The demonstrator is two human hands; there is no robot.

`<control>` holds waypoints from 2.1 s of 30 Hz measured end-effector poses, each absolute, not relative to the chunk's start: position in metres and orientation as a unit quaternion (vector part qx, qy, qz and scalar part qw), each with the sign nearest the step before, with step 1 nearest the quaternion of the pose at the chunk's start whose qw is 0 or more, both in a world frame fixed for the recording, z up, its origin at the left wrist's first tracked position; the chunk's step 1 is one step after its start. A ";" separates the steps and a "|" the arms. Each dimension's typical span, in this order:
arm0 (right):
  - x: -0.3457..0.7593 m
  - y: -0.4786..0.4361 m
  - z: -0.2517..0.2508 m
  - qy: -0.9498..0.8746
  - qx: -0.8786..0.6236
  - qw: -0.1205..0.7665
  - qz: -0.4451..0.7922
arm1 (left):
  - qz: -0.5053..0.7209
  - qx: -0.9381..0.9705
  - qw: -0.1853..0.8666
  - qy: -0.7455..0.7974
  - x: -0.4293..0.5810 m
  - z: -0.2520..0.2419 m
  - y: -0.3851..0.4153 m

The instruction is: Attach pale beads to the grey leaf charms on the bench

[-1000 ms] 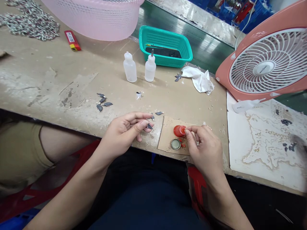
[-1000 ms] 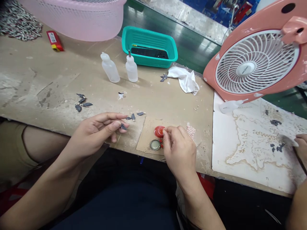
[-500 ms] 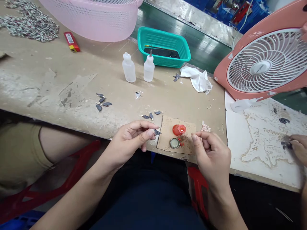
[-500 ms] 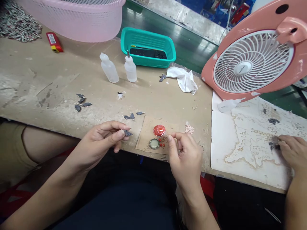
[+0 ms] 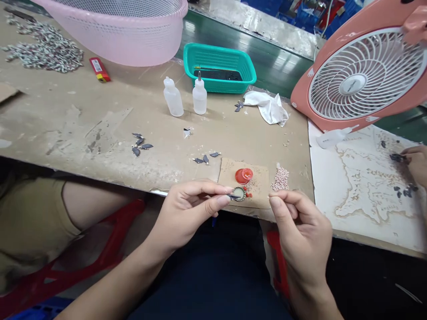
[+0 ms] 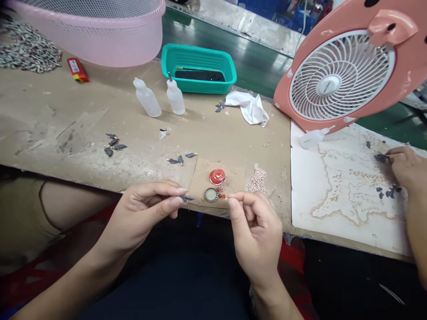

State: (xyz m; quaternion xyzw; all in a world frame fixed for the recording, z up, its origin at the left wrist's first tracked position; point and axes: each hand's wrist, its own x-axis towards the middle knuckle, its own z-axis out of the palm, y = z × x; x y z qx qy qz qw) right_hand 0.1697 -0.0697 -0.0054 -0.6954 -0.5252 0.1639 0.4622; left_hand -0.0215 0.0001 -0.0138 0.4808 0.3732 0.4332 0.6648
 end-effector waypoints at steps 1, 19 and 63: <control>0.164 -0.071 0.001 -0.508 -0.683 0.489 0.190 | 0.433 0.493 0.657 0.372 -0.020 -0.011 -0.003; 0.142 -0.071 0.010 -0.558 -0.618 0.501 0.237 | 0.446 0.559 0.582 0.388 -0.011 -0.005 -0.020; 0.156 -0.079 -0.023 -0.694 -0.532 0.484 0.024 | 0.467 0.681 0.475 0.304 -0.013 -0.019 -0.019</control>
